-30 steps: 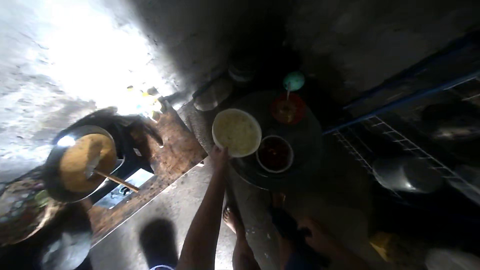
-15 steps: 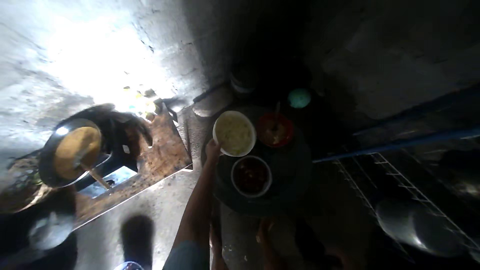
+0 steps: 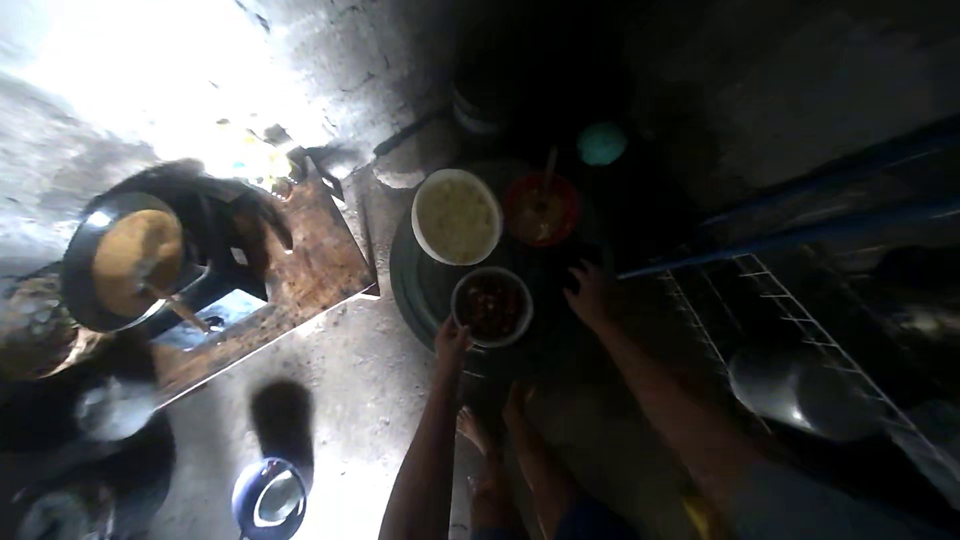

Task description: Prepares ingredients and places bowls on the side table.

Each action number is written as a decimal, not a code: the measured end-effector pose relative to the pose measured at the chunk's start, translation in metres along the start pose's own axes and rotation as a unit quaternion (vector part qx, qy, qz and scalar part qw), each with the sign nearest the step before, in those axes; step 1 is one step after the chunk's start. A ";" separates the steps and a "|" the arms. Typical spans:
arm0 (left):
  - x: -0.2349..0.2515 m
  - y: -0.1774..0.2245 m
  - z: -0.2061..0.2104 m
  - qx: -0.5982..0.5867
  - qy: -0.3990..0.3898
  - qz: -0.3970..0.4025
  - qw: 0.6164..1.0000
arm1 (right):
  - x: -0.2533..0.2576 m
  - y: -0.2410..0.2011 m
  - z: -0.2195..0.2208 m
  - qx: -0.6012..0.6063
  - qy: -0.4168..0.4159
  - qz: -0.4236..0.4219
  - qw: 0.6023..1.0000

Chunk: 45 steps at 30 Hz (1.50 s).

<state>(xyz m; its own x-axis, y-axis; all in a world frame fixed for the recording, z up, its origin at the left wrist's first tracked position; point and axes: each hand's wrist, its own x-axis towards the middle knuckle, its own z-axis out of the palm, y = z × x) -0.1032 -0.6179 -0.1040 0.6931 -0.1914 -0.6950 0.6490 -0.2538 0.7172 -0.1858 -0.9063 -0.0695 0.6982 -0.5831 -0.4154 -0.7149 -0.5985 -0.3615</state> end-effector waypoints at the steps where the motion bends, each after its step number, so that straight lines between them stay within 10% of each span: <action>1: 0.000 -0.003 0.001 -0.012 0.000 0.003 1.000 | -0.004 -0.008 0.017 -0.025 0.011 -0.001 1.000; 8: -0.057 -0.025 -0.058 -0.108 0.091 -0.015 0.990 | -0.111 -0.020 0.035 0.032 -0.231 -0.092 0.968; 14: -0.143 -0.053 -0.150 -0.104 0.209 -0.024 0.972 | -0.041 -0.071 -0.008 -0.033 -0.068 -0.031 0.997; 18: -0.189 -0.081 -0.176 -0.132 0.272 -0.059 0.951 | -0.040 -0.161 0.042 -0.112 -0.141 0.102 0.978; 23: -0.219 -0.098 -0.175 -0.214 0.306 -0.065 0.925 | -0.061 -0.274 0.100 0.139 -0.169 -0.209 0.953; 26: -0.227 -0.087 -0.170 -0.262 0.314 -0.060 0.910 | -0.043 -0.306 0.122 0.090 -0.092 -0.241 0.962; 32: -0.204 -0.053 -0.150 -0.197 0.253 -0.033 0.947 | -0.128 -0.105 0.143 -0.144 -0.150 -0.297 0.932; 37: -0.148 -0.027 -0.103 -0.100 0.124 0.004 0.987 | -0.110 0.106 -0.043 -0.153 -0.071 0.158 0.973; 45: -0.040 -0.005 -0.002 -0.109 0.104 0.001 0.989 | -0.068 0.067 -0.130 -0.052 0.021 0.090 0.994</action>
<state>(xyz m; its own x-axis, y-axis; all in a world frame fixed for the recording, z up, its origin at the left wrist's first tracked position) -0.1336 -0.6072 -0.0802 0.7285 0.0125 -0.6849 0.6848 -0.0391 0.7277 -0.2764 -0.9777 0.0433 0.5620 -0.7073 -0.4288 -0.8221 -0.5349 -0.1951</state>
